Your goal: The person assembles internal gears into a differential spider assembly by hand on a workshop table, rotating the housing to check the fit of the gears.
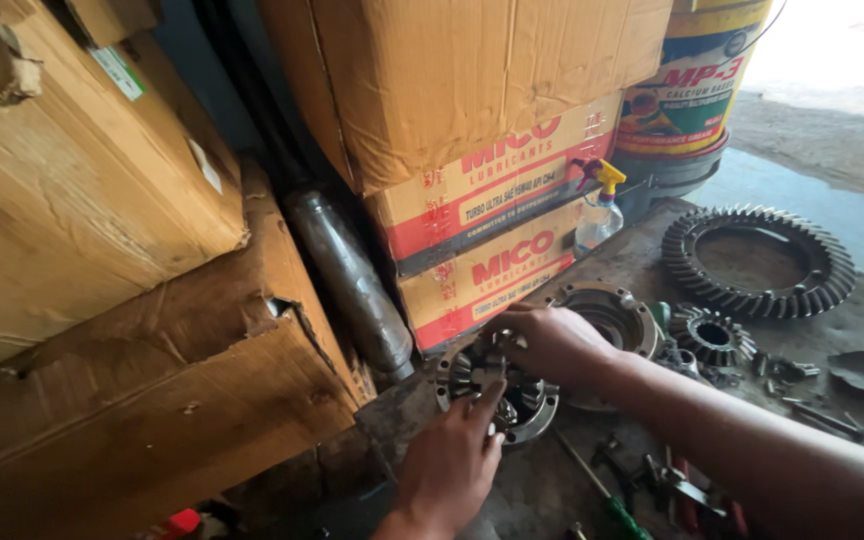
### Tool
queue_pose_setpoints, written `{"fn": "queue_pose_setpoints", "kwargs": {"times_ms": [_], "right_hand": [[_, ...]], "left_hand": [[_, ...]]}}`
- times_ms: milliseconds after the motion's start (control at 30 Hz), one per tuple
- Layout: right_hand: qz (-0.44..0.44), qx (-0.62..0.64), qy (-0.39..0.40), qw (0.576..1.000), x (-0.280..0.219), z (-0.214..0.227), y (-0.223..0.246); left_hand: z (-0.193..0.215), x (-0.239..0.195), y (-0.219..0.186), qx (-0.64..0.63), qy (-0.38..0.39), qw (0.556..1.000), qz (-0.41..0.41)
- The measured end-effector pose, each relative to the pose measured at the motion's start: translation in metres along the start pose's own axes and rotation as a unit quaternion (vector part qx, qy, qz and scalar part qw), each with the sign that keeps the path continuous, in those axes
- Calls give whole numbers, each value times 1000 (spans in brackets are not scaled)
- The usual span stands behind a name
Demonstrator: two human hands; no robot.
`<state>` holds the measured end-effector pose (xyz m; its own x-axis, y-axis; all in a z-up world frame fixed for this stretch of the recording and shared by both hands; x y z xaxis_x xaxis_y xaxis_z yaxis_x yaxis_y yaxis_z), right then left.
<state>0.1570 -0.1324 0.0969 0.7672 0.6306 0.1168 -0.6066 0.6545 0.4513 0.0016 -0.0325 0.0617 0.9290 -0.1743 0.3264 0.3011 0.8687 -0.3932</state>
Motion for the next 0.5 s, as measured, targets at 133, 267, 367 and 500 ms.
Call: {"fn": "queue_pose_setpoints", "kwargs": {"times_ms": [133,267,367,500], "right_hand": [[26,-14,22,999,7,-8,6],[44,-46,-31,997,7,-13,18],[-55,-22,-6,998,-9,-9,-1],[-73,48,-95,992,-28,3,-25]], "left_hand": [[-9,5,0,-23,-5,1000,-1],[-2,11,2,-2,-58,998,-14],[13,9,12,50,-65,996,20],[30,-3,55,-30,-145,974,174]]}}
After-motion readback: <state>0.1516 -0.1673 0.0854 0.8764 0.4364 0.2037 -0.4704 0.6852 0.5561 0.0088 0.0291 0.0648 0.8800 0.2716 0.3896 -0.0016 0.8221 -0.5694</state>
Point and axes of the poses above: each hand's wrist, its own x-axis towards the middle knuckle, its own z-axis out of the back of the hand, y = z × x, the point moved 5 cm from there along x, towards the middle knuckle, and after that the axes turned 13 degrees about -z, right-handed, at the moved point
